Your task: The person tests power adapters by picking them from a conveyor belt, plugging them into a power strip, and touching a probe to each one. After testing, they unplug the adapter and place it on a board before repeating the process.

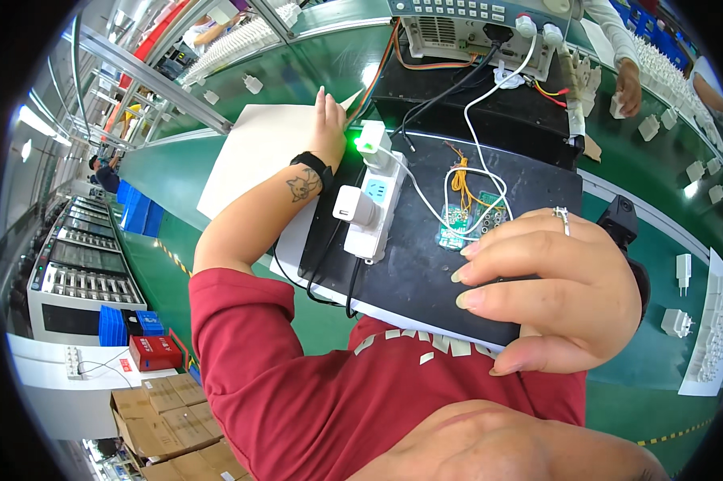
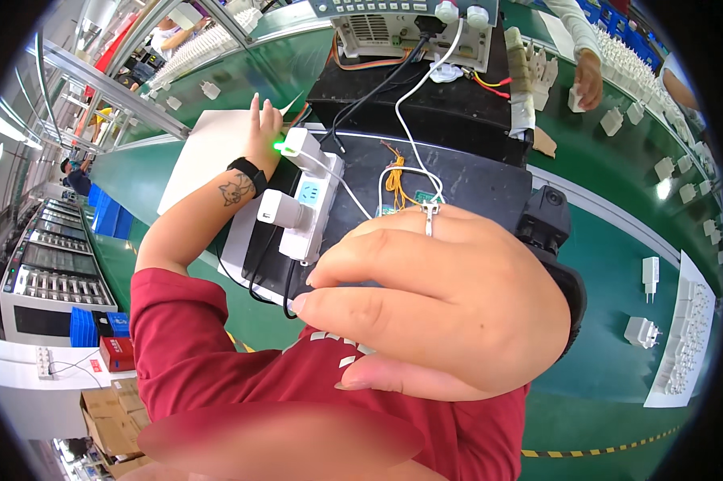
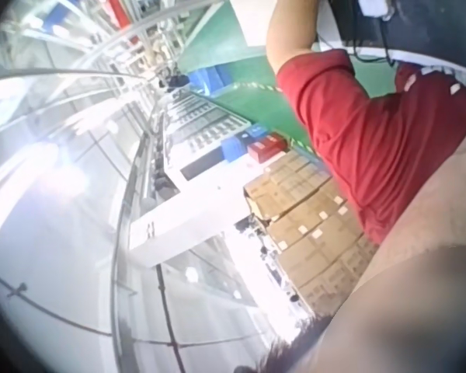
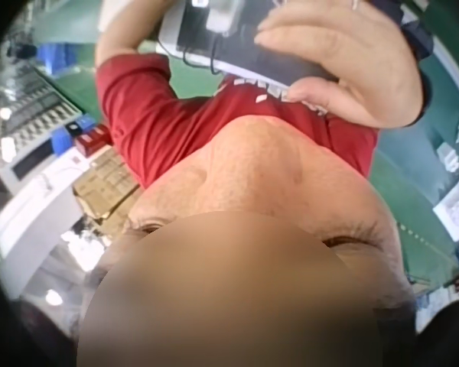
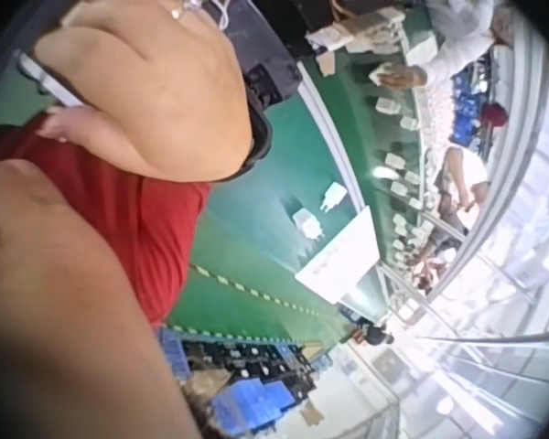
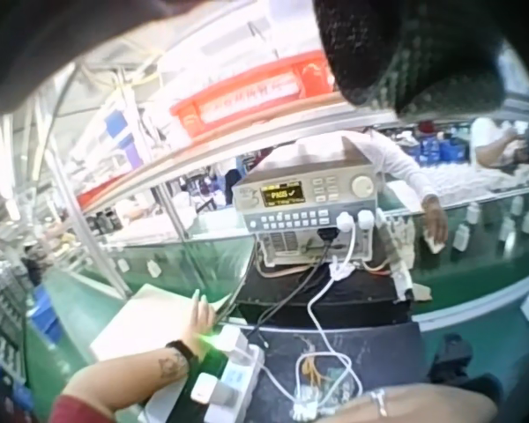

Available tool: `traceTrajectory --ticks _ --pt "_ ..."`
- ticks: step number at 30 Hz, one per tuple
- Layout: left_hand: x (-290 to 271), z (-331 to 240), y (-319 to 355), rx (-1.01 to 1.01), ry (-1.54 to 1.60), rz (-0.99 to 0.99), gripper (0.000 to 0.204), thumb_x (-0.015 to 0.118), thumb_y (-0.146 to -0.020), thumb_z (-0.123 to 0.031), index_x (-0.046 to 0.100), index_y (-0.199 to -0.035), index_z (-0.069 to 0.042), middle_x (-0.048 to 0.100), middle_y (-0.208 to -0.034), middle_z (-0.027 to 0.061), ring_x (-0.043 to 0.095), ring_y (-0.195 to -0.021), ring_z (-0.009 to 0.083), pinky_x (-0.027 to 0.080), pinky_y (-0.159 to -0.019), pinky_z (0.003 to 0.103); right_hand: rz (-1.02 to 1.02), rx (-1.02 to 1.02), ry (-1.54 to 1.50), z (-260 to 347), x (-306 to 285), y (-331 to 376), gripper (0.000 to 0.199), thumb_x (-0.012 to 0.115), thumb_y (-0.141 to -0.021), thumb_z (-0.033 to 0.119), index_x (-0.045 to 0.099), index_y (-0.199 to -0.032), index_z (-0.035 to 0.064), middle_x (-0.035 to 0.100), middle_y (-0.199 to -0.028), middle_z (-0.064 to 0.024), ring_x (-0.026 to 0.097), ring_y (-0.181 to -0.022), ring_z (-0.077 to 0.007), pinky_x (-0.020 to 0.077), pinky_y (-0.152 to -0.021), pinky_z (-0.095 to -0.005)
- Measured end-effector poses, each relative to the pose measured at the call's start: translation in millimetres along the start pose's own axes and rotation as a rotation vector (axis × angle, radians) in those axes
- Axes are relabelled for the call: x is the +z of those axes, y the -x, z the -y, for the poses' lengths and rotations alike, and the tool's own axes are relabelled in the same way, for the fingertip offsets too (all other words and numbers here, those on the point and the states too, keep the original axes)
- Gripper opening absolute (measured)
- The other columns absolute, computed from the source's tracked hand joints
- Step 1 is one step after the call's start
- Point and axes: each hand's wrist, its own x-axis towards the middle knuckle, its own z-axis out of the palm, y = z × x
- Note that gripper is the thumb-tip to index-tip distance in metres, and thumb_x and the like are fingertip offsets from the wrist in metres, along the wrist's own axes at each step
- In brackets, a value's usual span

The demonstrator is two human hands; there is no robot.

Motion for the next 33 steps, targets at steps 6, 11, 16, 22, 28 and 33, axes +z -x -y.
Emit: traceTrajectory --ticks 6,11,16,22,28,33 --pt "5.6 14.0 12.1 -0.135 0.227 -0.05 0.026 0.05 -0.079 -0.017 0.064 -0.097 -0.005 0.05 -0.109 0.0085 0.038 -0.115 0.029 0.009 -0.103 0.059 0.017 -0.002 0.013 1.0 -2.9 2.8 0.045 0.068 -0.072 0.034 0.057 -0.099 -0.0006 0.059 -0.092 -0.0171 0.061 -0.078 -0.0302 0.0493 -0.064 -0.0344" --pt "8.3 32.7 25.3 -0.231 0.569 -0.084 0.02 0.053 -0.074 -0.014 0.068 -0.087 -0.007 0.05 -0.105 0.0074 0.041 -0.111 0.0265 0.011 -0.102 0.06 0.012 -0.022 -0.001 -0.7 -1.5 1.9 0.046 0.068 -0.072 0.034 0.057 -0.1 -0.0009 0.059 -0.092 -0.0174 0.06 -0.078 -0.0303 0.0491 -0.065 -0.0347" --pt "2.7 18.3 32.8 -0.014 0.591 0.028 0.025 0.051 -0.077 -0.014 0.066 -0.095 -0.005 0.045 -0.123 0.0094 0.034 -0.122 0.026 0.008 -0.103 0.06 0.058 -0.015 0.0 -2.2 0.0 -0.8 0.045 0.067 -0.074 0.033 0.056 -0.1 -0.0016 0.058 -0.093 -0.0183 0.06 -0.078 -0.0302 0.0491 -0.066 -0.0357" --pt "0.4 -6.4 18.4 -0.187 0.42 -0.189 0.026 0.047 -0.08 -0.014 0.065 -0.095 -0.005 0.051 -0.111 0.009 0.034 -0.122 0.0288 0.007 -0.104 0.058 0.095 -0.025 0.047 1.7 -2.1 -0.3 0.046 0.066 -0.075 0.034 0.055 -0.101 -0.0022 0.058 -0.094 -0.0191 0.06 -0.079 -0.0304 0.0489 -0.068 -0.0364" --pt "-2.3 0.8 15.3 -0.291 0.676 -0.206 0.023 0.049 -0.078 -0.014 0.067 -0.09 -0.006 0.053 -0.105 0.0074 0.036 -0.121 0.0276 0.007 -0.103 0.061 0.092 -0.005 0.057 6.1 -6.0 1.2 0.046 0.066 -0.075 0.034 0.055 -0.102 -0.002 0.058 -0.096 -0.0181 0.06 -0.081 -0.0304 0.0484 -0.07 -0.0363" --pt "-4.8 -2.2 14.0 -0.169 0.614 -0.068 0.031 0.046 -0.079 -0.013 0.06 -0.104 -0.003 0.051 -0.109 0.009 0.033 -0.124 0.029 0.004 -0.101 0.065 0.11 0.011 0.084 6.9 -7.1 1.8 0.046 0.066 -0.076 0.035 0.055 -0.102 -0.0019 0.058 -0.097 -0.0177 0.06 -0.082 -0.0301 0.0479 -0.071 -0.0363"
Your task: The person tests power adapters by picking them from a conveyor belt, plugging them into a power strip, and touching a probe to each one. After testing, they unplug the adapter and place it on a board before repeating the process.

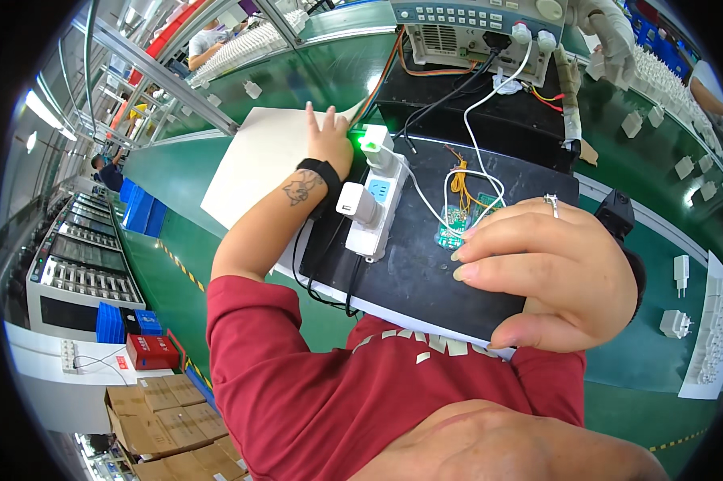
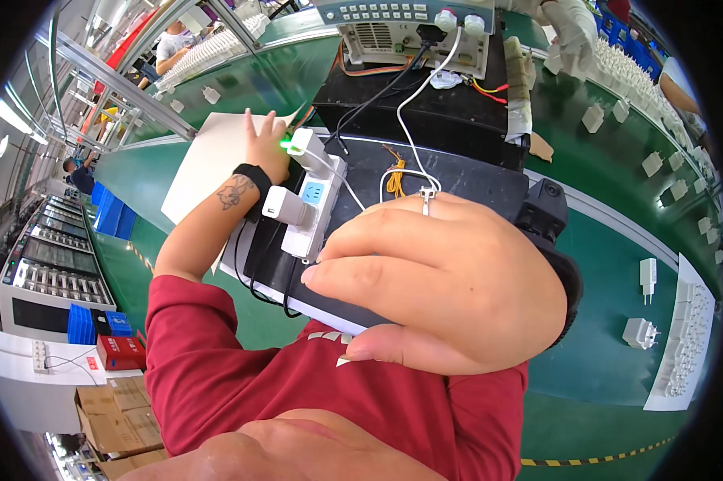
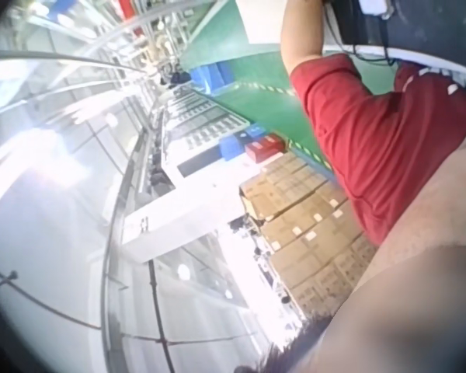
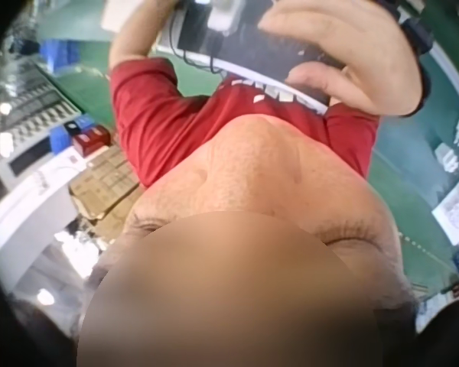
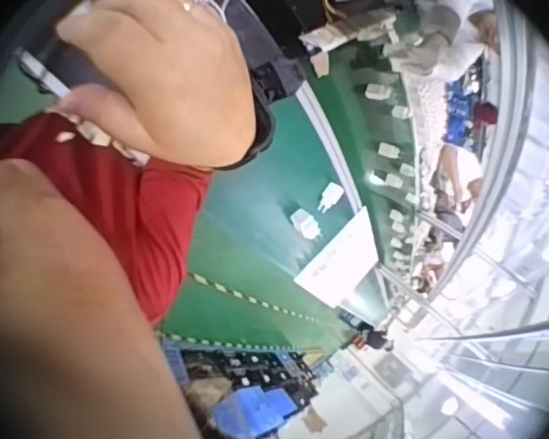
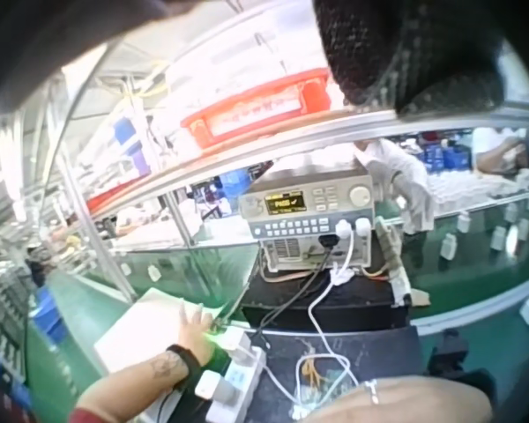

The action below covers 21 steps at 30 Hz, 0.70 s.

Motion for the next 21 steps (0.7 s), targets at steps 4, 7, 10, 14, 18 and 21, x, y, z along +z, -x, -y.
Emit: traceTrajectory --ticks 4,7,10,14,18,21 --pt "9.5 -16.5 -14.5 -0.101 -0.111 -0.029 0.03 0.046 -0.079 -0.014 0.061 -0.103 -0.004 0.052 -0.104 0.0078 0.037 -0.118 0.0301 0.003 -0.1 0.065 0.016 0.052 -0.027 2.7 -2.2 2.1 0.046 0.067 -0.075 0.033 0.055 -0.102 -0.0024 0.058 -0.097 -0.0179 0.059 -0.084 -0.031 0.0476 -0.072 -0.0369" --pt "10.7 -12.4 -22.8 -0.177 -0.034 -0.049 0.026 0.047 -0.079 -0.015 0.065 -0.096 -0.01 0.053 -0.096 0.0054 0.041 -0.106 0.0259 0.005 -0.099 0.067 -0.006 0.012 -0.007 6.3 -6.4 4.8 0.046 0.069 -0.073 0.03 0.055 -0.102 -0.0029 0.058 -0.098 -0.0182 0.059 -0.086 -0.0321 0.0476 -0.072 -0.0373" --pt "-1.2 1.6 -19.2 -0.258 0.042 0.044 0.022 0.051 -0.08 -0.024 0.068 -0.089 -0.014 0.055 -0.1 0.0019 0.038 -0.116 0.0245 0.006 -0.096 0.07 -0.026 -0.018 -0.008 9.2 -11.8 7.5 0.046 0.07 -0.072 0.029 0.055 -0.102 -0.0029 0.058 -0.098 -0.0182 0.059 -0.086 -0.0323 0.0477 -0.072 -0.0371" --pt "-30.0 26.2 -4.3 -0.277 0.361 0.133 0.013 0.062 -0.067 -0.023 0.068 -0.078 -0.018 0.049 -0.111 0.0053 0.032 -0.124 0.0312 0.015 -0.088 0.075 -0.064 -0.036 -0.009 7.2 -14.4 10.2 0.047 0.071 -0.071 0.029 0.055 -0.102 -0.0029 0.058 -0.098 -0.018 0.06 -0.086 -0.032 0.0477 -0.071 -0.0363" --pt "-56.2 62.7 -7.0 -0.265 0.823 0.13 0.02 0.063 -0.076 -0.023 0.063 -0.082 -0.004 0.057 -0.085 0.0102 0.06 -0.086 0.0218 0.048 -0.066 0.037 -0.05 -0.021 -0.024 4.4 -12.9 10.9 0.048 0.071 -0.07 0.029 0.055 -0.102 -0.0031 0.058 -0.098 -0.0179 0.06 -0.085 -0.0315 0.0475 -0.071 -0.0361" --pt "-72.3 86.6 -18.6 -0.252 0.937 0.062 0.019 0.055 -0.085 -0.018 0.058 -0.085 0.0 0.061 -0.077 0.0081 0.056 -0.063 0.0119 0.045 -0.057 0.024 -0.033 -0.01 -0.032 4.1 -11.7 9.9 0.047 0.071 -0.071 0.028 0.055 -0.102 -0.0032 0.057 -0.098 -0.0177 0.059 -0.085 -0.0313 0.0473 -0.072 -0.036"
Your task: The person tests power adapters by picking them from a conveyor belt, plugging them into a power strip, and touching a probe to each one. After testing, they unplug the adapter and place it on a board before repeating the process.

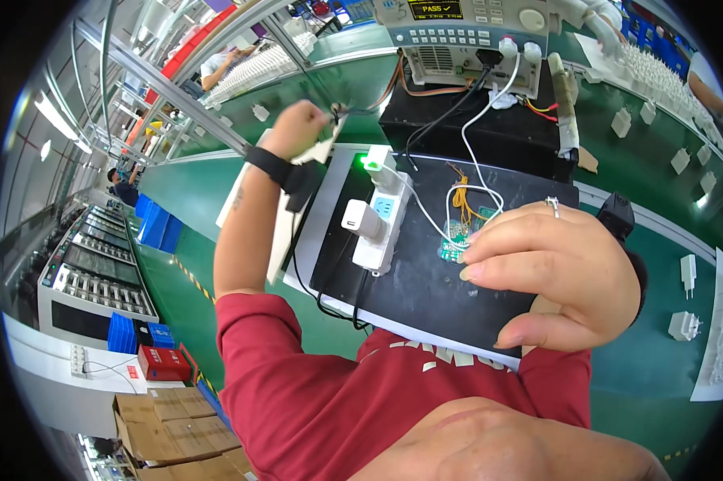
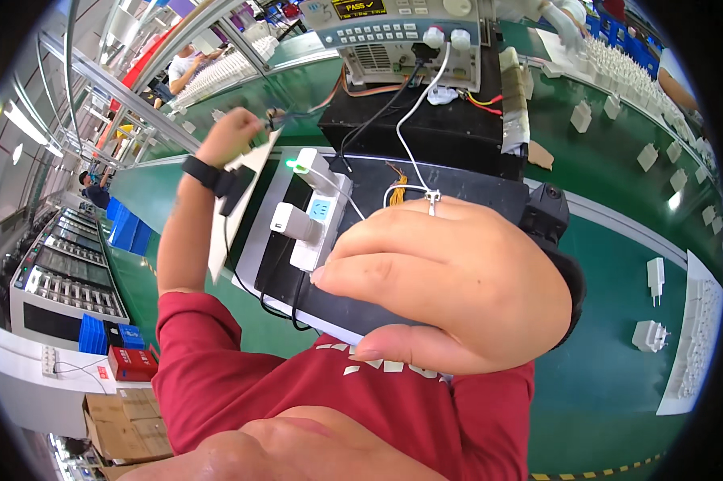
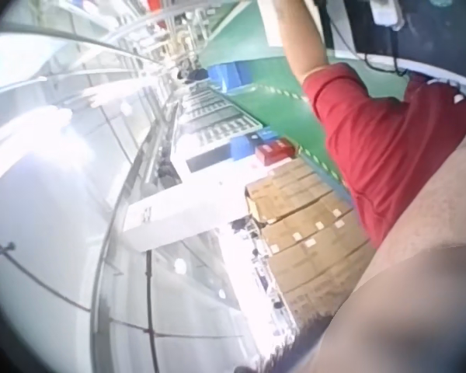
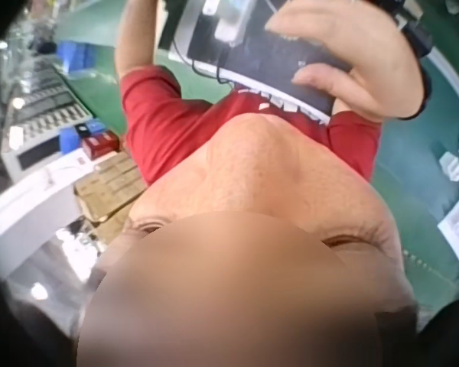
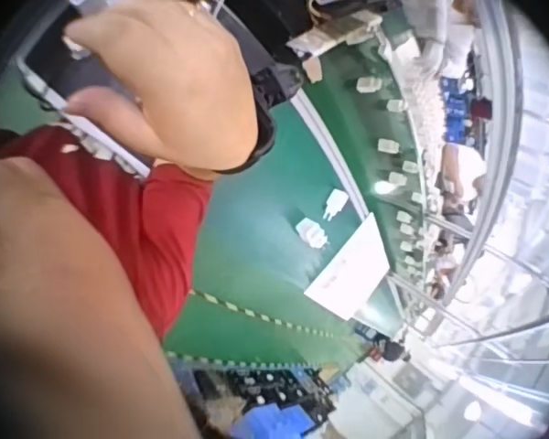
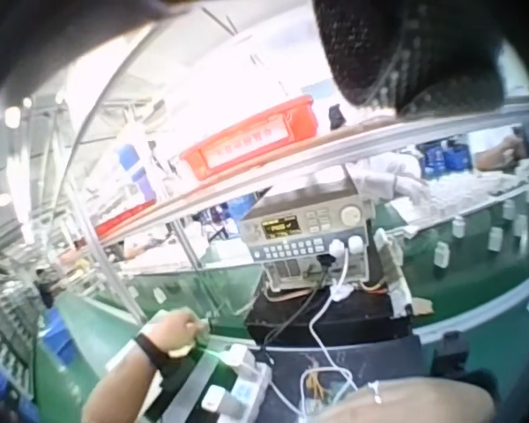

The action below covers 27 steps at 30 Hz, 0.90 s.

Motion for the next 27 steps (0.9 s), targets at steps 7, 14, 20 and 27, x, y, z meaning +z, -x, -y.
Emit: traceTrajectory --ticks 7,14,20,27 --pt "-13.0 -53.7 -41.8 -0.022 0.686 0.2 0.028 0.05 -0.09 -0.027 0.056 -0.096 0.0 0.06 -0.082 0.0032 0.059 -0.074 0.01 0.048 -0.065 0.021 -0.023 0.068 0.054 -1.9 0.2 -0.9 0.047 0.069 -0.073 0.029 0.055 -0.103 -0.0034 0.059 -0.097 -0.0179 0.06 -0.085 -0.0313 0.0471 -0.072 -0.0357" --pt "71.4 -99.2 -104.5 0.082 0.515 0.091 0.031 0.066 -0.076 -0.03 0.063 -0.089 -0.002 0.064 -0.077 0.0061 0.061 -0.065 0.0129 0.05 -0.06 0.026 -0.027 0.07 0.087 1.0 -0.9 3.1 0.046 0.069 -0.074 0.031 0.056 -0.103 -0.0026 0.059 -0.097 -0.0172 0.06 -0.086 -0.0314 0.047 -0.071 -0.036" --pt "81.0 -109.5 -126.4 0.128 0.278 0.347 0.022 0.057 -0.084 -0.022 0.059 -0.1 -0.007 0.063 -0.085 0.0057 0.062 -0.077 0.0127 0.048 -0.062 0.023 -0.099 0.049 0.071 20.6 -3.9 11.9 0.039 0.069 -0.074 0.029 0.059 -0.1 0.0025 0.06 -0.095 -0.0152 0.06 -0.083 -0.0289 0.0472 -0.066 -0.0335" --pt "75.1 -105.6 -134.0 -0.004 0.716 0.588 0.035 0.052 -0.085 -0.016 0.05 -0.119 -0.006 0.065 -0.093 0.0051 0.061 -0.089 0.0131 0.048 -0.066 0.024 -0.152 -0.111 0.017 8.7 -0.1 19.4 0.029 0.069 -0.073 0.02 0.062 -0.092 0.0011 0.06 -0.09 -0.0153 0.061 -0.075 -0.0273 0.0473 -0.056 -0.0298"
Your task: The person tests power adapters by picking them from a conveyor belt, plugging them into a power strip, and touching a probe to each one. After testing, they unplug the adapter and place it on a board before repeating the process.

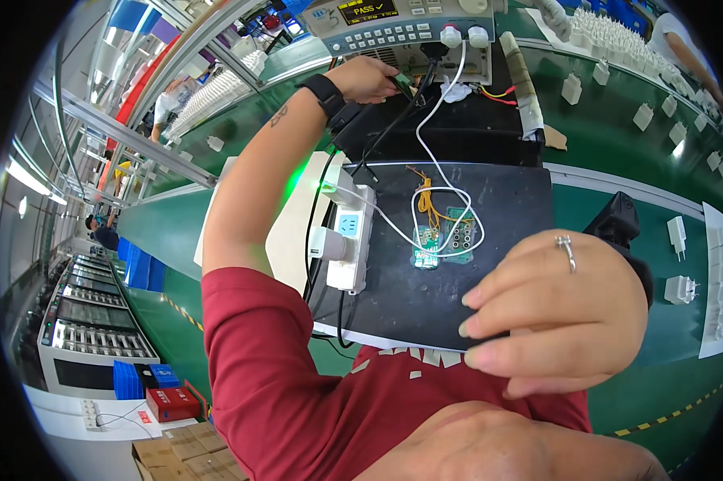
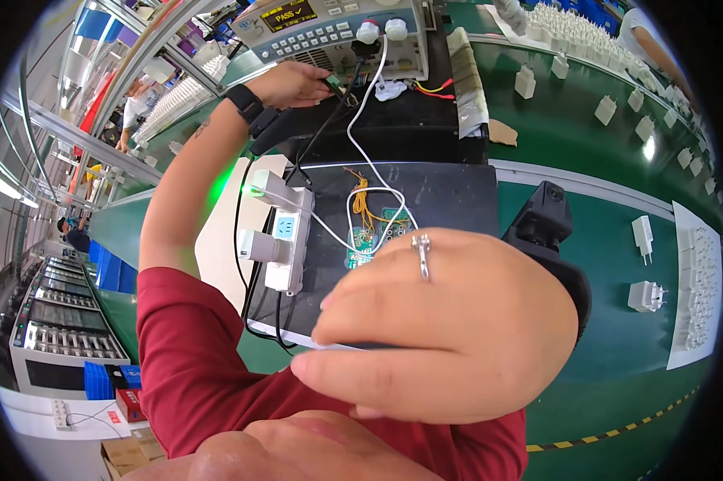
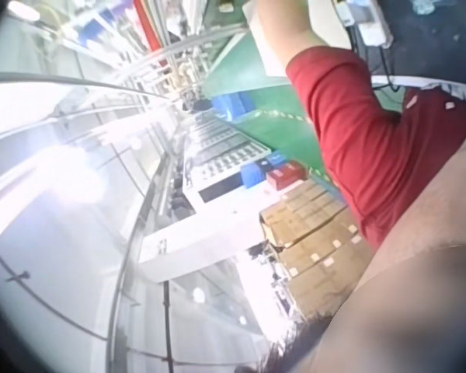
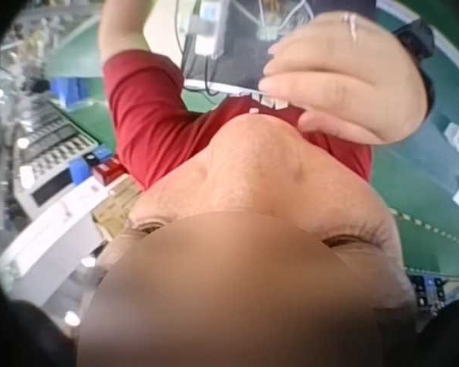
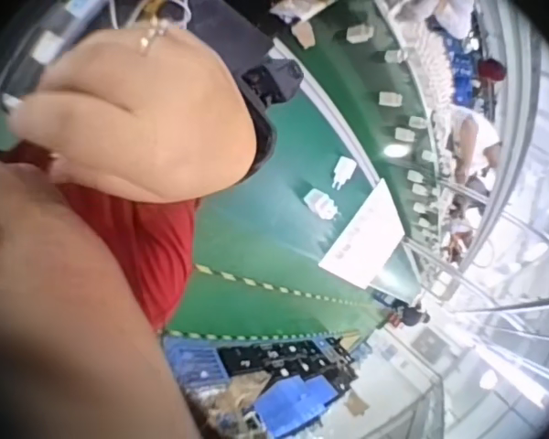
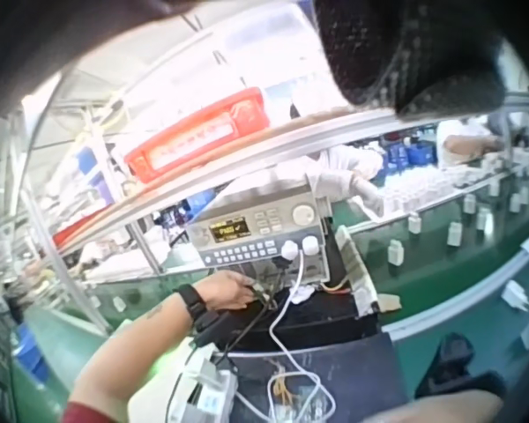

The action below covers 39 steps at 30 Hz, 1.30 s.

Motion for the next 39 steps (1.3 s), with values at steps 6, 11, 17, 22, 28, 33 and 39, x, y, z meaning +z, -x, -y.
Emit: traceTrajectory --ticks 6,11,17,22,28,33,39 --pt "16.7 -3.4 -12.8 0.457 -0.984 -0.263 0.039 0.066 -0.07 -0.015 0.06 -0.106 -0.001 0.064 -0.089 0.0151 0.063 -0.078 0.0251 0.049 -0.072 0.031 -0.016 0.004 0.006 2.2 2.9 -2.6 0.033 0.071 -0.07 0.022 0.061 -0.094 0.0007 0.06 -0.089 -0.0155 0.061 -0.075 -0.0276 0.0475 -0.055 -0.0303" --pt "30.8 -26.6 -8.8 0.281 -0.468 -0.029 0.031 0.055 -0.077 -0.002 0.058 -0.107 0.001 0.065 -0.087 0.0123 0.063 -0.084 0.0163 0.05 -0.073 0.027 0.005 0.014 -0.006 5.4 -4.3 -1.5 0.034 0.071 -0.071 0.024 0.061 -0.094 0.0006 0.06 -0.089 -0.0151 0.061 -0.075 -0.0279 0.0475 -0.056 -0.0305" --pt "36.3 -59.0 22.3 0.195 -0.702 -0.017 0.038 0.056 -0.08 -0.01 0.049 -0.115 0.002 0.063 -0.085 0.0142 0.062 -0.077 0.0172 0.051 -0.069 0.027 0.01 0.009 -0.023 -1.0 -7.7 1.8 0.035 0.069 -0.073 0.027 0.06 -0.094 0.0003 0.061 -0.089 -0.0152 0.061 -0.074 -0.0284 0.0463 -0.055 -0.0307" --pt "4.5 -65.1 105.4 0.591 -0.894 -0.074 0.027 0.05 -0.086 -0.014 0.056 -0.105 0.003 0.062 -0.097 0.0151 0.06 -0.085 0.0216 0.047 -0.073 0.031 0.039 0.06 0.012 -1.7 -9.5 -2.3 0.036 0.066 -0.075 0.032 0.058 -0.091 0.0015 0.061 -0.087 -0.0154 0.061 -0.074 -0.0285 0.0446 -0.054 -0.0314" --pt "-9.0 -21.8 263.4 0.605 -0.83 -0.211 0.019 0.051 -0.08 -0.001 0.059 -0.098 0.0 0.062 -0.091 0.0138 0.06 -0.084 0.0298 0.046 -0.075 0.034 0.187 0.106 0.002 -18.0 -2.9 -15.1 0.041 0.062 -0.079 0.031 0.054 -0.101 -0.0021 0.06 -0.09 -0.0168 0.06 -0.081 -0.0303 0.0467 -0.06 -0.0338" --pt "-7.8 57.3 252.2 0.593 -0.641 -0.366 0.021 0.058 -0.077 -0.003 0.058 -0.098 0.001 0.062 -0.096 0.0142 0.059 -0.088 0.0276 0.046 -0.079 0.033 -0.05 0.451 0.051 -55.9 39.2 -36.2 0.029 0.057 -0.076 0.017 0.059 -0.095 -0.0054 0.058 -0.102 -0.0179 0.056 -0.098 -0.0304 0.0426 -0.084 -0.0363" --pt "15.7 122.3 166.7 0.667 -0.123 -0.208 0.061 0.067 -0.075 -0.014 0.039 -0.127 0.001 0.049 -0.122 0.0168 0.051 -0.108 0.0218 0.039 -0.092 0.032 -0.233 0.709 0.363 -134.7 118.1 -54.9 0.03 0.065 -0.071 0.013 0.059 -0.097 0.0005 0.056 -0.108 -0.0116 0.052 -0.103 -0.0248 0.039 -0.089 -0.0325"
